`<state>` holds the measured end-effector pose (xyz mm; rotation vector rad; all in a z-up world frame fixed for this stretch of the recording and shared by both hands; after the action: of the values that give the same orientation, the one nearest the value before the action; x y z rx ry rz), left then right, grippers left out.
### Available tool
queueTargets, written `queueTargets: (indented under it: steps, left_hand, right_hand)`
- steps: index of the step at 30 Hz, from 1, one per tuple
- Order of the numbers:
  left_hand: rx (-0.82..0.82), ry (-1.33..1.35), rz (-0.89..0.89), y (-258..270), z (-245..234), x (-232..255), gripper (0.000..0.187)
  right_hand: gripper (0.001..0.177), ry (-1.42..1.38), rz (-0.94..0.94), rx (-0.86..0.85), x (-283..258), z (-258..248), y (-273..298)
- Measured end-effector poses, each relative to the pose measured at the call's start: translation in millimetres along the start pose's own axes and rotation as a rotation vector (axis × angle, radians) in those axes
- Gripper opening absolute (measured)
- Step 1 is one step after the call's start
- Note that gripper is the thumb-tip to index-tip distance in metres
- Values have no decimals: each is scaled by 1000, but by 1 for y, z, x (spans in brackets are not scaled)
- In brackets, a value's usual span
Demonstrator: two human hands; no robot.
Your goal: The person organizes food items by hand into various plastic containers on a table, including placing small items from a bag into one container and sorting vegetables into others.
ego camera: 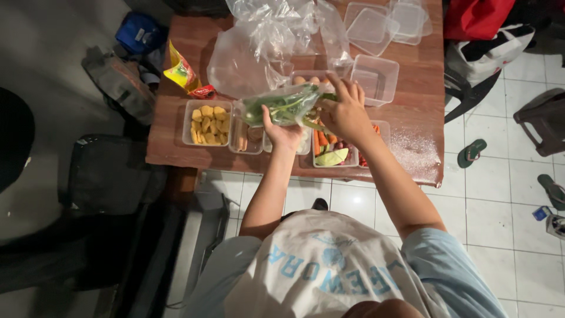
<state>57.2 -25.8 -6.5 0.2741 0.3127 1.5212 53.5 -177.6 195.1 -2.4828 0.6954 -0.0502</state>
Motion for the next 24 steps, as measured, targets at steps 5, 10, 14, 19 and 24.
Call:
queueTargets:
  steps: [5, 10, 14, 19, 24]
  left_hand:
    - [67, -113, -5, -11, -21, 0, 59]
    - [51, -168, -46, -7, -16, -8, 57]
    - [202, -3, -15, 0, -19, -4, 64]
    - [219, 61, 65, 14, -6, 20, 75]
    - [171, 206, 108, 21, -7, 56, 76]
  right_hand:
    - [39, -53, -7, 58, 6, 17, 5]
    - [31, 63, -12, 5, 18, 40, 2]
    - [28, 70, -27, -24, 19, 38, -2]
    - [9, -29, 22, 42, 21, -1, 1]
    - [13, -195, 231, 137, 67, -22, 44]
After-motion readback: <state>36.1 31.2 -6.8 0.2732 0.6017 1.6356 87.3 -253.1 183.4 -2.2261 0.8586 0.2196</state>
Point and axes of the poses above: each hand's wrist, its own y-axis away from the middle knuckle, its own z-axis out of the palm, x = y × z, the point moved 7 cm from there along -y, towards the middle knuckle, and after that the axes turned 13 degrees about -z, right-handed, at the moved point
